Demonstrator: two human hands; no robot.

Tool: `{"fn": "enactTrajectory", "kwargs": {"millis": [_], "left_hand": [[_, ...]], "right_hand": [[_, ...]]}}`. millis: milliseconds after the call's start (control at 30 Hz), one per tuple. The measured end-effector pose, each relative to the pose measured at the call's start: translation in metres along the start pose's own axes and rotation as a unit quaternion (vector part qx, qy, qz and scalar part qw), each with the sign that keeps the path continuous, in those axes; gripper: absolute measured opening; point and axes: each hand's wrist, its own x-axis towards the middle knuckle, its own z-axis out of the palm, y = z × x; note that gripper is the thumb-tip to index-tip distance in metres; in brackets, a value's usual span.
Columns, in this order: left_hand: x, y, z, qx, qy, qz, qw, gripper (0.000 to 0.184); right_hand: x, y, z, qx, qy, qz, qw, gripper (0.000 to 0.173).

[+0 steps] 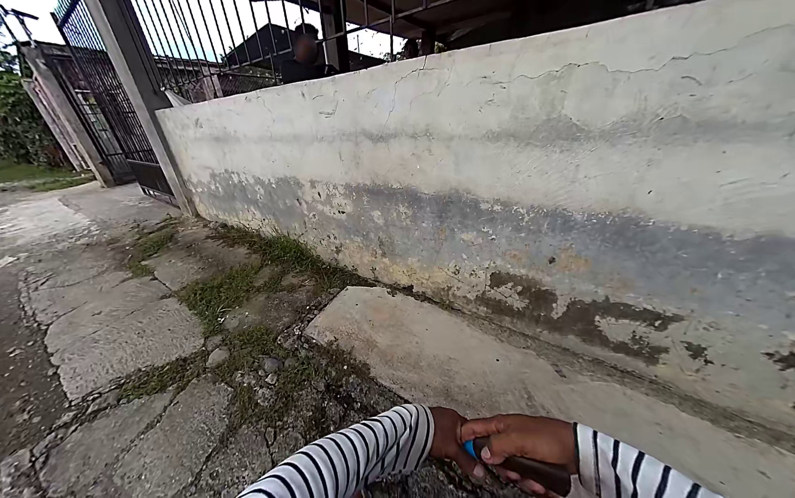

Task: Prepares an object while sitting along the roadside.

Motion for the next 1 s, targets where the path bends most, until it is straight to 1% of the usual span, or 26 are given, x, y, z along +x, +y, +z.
{"fn": "enactTrajectory", "kwargs": {"millis": [233, 367, 733, 900, 1000], "left_hand": [[-0.005, -0.001, -0.003, -0.028, -0.003, -0.012, 1.000, 0.044], [-0.004, -0.003, -0.003, -0.029, -0.007, -0.001, 1.000, 0.043], [-0.005, -0.003, -0.003, -0.034, -0.010, -0.003, 0.999, 0.045], [-0.008, -0.003, -0.002, -0.034, 0.006, -0.011, 0.999, 0.046], [-0.009, -0.007, -0.004, -0.031, 0.005, -0.005, 1.000, 0.046]], "right_hand": [[0.001, -0.005, 0.001, 0.014, 0.001, 0.016, 1.000, 0.046], [0.000, -0.005, 0.002, 0.012, 0.001, 0.019, 1.000, 0.046], [0.000, -0.004, 0.001, 0.016, 0.000, 0.017, 1.000, 0.048], [0.001, -0.008, 0.003, -0.012, 0.006, 0.015, 1.000, 0.047], [0.002, -0.010, 0.005, 0.001, 0.012, 0.015, 1.000, 0.047]]}}
